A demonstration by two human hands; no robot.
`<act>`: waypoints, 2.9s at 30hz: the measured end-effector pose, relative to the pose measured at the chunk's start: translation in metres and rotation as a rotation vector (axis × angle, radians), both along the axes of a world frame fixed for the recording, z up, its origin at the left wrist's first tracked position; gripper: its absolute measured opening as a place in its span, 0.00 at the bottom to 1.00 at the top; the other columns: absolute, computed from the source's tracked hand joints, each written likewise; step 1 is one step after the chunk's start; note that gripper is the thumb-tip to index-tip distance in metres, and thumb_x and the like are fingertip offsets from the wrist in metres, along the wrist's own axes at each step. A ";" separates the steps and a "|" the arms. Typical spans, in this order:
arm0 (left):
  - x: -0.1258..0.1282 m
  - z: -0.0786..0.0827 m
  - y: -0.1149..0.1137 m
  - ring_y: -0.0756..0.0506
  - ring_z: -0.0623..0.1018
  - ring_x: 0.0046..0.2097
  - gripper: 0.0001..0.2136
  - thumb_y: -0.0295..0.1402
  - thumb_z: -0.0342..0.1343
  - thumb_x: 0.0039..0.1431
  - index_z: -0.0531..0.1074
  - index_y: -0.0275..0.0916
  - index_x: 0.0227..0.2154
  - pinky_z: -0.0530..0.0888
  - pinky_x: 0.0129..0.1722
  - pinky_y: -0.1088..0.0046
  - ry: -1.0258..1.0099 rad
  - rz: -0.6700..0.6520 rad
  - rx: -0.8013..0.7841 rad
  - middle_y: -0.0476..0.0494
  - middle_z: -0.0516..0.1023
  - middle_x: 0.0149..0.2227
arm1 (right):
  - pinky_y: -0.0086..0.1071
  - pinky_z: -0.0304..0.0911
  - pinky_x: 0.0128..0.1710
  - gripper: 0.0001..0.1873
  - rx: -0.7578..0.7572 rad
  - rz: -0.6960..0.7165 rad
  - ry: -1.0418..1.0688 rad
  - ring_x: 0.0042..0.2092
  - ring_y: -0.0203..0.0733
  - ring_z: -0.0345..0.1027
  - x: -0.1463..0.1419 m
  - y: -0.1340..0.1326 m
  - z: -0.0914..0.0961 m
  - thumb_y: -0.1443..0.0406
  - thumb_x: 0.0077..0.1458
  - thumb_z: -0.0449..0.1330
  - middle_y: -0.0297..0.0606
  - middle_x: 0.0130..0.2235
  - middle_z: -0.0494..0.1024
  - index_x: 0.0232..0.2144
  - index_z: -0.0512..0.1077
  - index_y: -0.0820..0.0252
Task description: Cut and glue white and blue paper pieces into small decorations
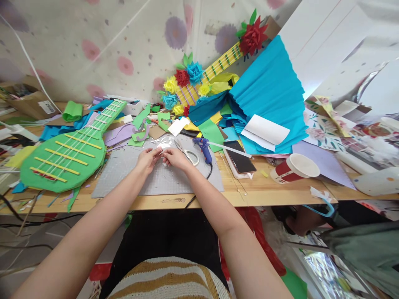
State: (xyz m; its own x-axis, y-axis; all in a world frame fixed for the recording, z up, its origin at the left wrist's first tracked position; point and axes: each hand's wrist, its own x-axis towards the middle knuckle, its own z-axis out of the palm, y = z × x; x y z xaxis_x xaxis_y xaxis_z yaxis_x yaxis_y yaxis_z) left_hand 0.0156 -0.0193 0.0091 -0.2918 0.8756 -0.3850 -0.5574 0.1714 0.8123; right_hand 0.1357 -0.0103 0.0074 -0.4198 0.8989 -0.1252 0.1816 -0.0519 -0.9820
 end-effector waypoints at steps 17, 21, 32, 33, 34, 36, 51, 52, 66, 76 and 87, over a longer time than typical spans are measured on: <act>-0.002 0.000 -0.002 0.50 0.73 0.28 0.23 0.31 0.66 0.31 0.59 0.39 0.30 0.67 0.26 0.75 0.433 -0.070 -0.078 0.51 0.71 0.24 | 0.26 0.65 0.29 0.06 -0.217 -0.383 0.447 0.26 0.31 0.70 0.002 0.005 0.009 0.68 0.48 0.61 0.31 0.21 0.73 0.22 0.67 0.62; 0.001 0.001 -0.002 0.49 0.73 0.29 0.24 0.33 0.66 0.30 0.57 0.40 0.30 0.65 0.26 0.75 0.453 -0.069 -0.042 0.53 0.70 0.23 | 0.25 0.65 0.29 0.08 -0.232 -0.380 0.447 0.24 0.30 0.69 0.002 0.005 0.011 0.68 0.47 0.61 0.30 0.20 0.73 0.21 0.66 0.62; 0.004 0.001 0.001 0.54 0.68 0.23 0.24 0.31 0.66 0.29 0.56 0.40 0.28 0.64 0.25 0.78 0.409 -0.098 0.043 0.58 0.66 0.20 | 0.24 0.64 0.28 0.08 -0.262 -0.392 0.472 0.24 0.30 0.68 0.001 0.005 0.010 0.67 0.47 0.61 0.30 0.19 0.72 0.21 0.65 0.62; 0.005 0.002 0.001 0.55 0.67 0.22 0.24 0.32 0.66 0.29 0.55 0.40 0.27 0.63 0.25 0.78 0.405 -0.100 0.050 0.58 0.66 0.20 | 0.24 0.64 0.27 0.08 -0.266 -0.388 0.476 0.24 0.30 0.68 0.001 0.005 0.010 0.67 0.47 0.61 0.30 0.19 0.72 0.21 0.65 0.62; 0.005 0.002 0.001 0.55 0.66 0.22 0.24 0.32 0.66 0.29 0.55 0.40 0.27 0.63 0.25 0.78 0.400 -0.102 0.057 0.58 0.65 0.19 | 0.24 0.64 0.28 0.08 -0.270 -0.381 0.481 0.24 0.30 0.69 0.001 0.004 0.011 0.67 0.46 0.61 0.30 0.20 0.72 0.21 0.65 0.62; 0.006 0.003 0.002 0.55 0.65 0.22 0.24 0.32 0.66 0.29 0.55 0.41 0.26 0.63 0.25 0.78 0.380 -0.104 0.068 0.59 0.63 0.19 | 0.24 0.64 0.28 0.08 -0.274 -0.365 0.494 0.25 0.30 0.69 0.002 0.003 0.012 0.67 0.46 0.62 0.30 0.21 0.73 0.21 0.66 0.61; 0.009 0.001 0.002 0.56 0.67 0.22 0.21 0.28 0.65 0.32 0.55 0.39 0.23 0.59 0.23 0.80 0.083 -0.082 0.066 0.57 0.64 0.21 | 0.30 0.67 0.34 0.21 -0.272 -0.282 0.560 0.28 0.33 0.71 -0.003 -0.001 -0.002 0.74 0.33 0.65 0.28 0.26 0.74 0.31 0.61 0.58; 0.009 0.002 0.002 0.56 0.67 0.22 0.21 0.28 0.65 0.32 0.55 0.39 0.23 0.59 0.23 0.80 0.082 -0.082 0.062 0.57 0.64 0.20 | 0.29 0.67 0.34 0.22 -0.265 -0.288 0.553 0.28 0.33 0.71 -0.004 -0.002 -0.003 0.75 0.32 0.65 0.27 0.25 0.74 0.31 0.61 0.59; 0.004 -0.003 0.000 0.56 0.69 0.24 0.20 0.31 0.67 0.31 0.59 0.38 0.26 0.65 0.26 0.80 0.188 -0.063 0.048 0.56 0.66 0.21 | 0.29 0.68 0.29 0.22 -0.231 -0.368 0.443 0.23 0.33 0.70 -0.009 0.002 -0.006 0.73 0.33 0.66 0.25 0.21 0.73 0.29 0.58 0.58; -0.005 0.004 -0.007 0.53 0.73 0.27 0.18 0.28 0.65 0.31 0.66 0.36 0.29 0.70 0.31 0.76 0.245 -0.111 0.087 0.48 0.75 0.26 | 0.29 0.66 0.30 0.23 -0.200 -0.351 0.431 0.25 0.32 0.68 -0.009 0.001 -0.003 0.72 0.32 0.67 0.25 0.23 0.72 0.29 0.58 0.58; 0.001 0.013 -0.008 0.49 0.75 0.28 0.18 0.24 0.62 0.34 0.59 0.38 0.27 0.70 0.31 0.72 0.331 -0.117 -0.005 0.50 0.72 0.22 | 0.27 0.64 0.32 0.17 -0.137 -0.455 0.491 0.25 0.29 0.65 0.000 0.007 0.007 0.69 0.35 0.66 0.25 0.22 0.69 0.27 0.62 0.59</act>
State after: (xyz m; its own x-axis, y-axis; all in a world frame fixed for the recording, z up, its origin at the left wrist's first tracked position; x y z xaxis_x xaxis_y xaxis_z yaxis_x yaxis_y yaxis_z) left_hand 0.0168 -0.0274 0.0216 -0.2989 0.9088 -0.2912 -0.2405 0.2236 0.9445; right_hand 0.1356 -0.0033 0.0141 -0.0414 0.9890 -0.1422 -0.3531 -0.1476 -0.9239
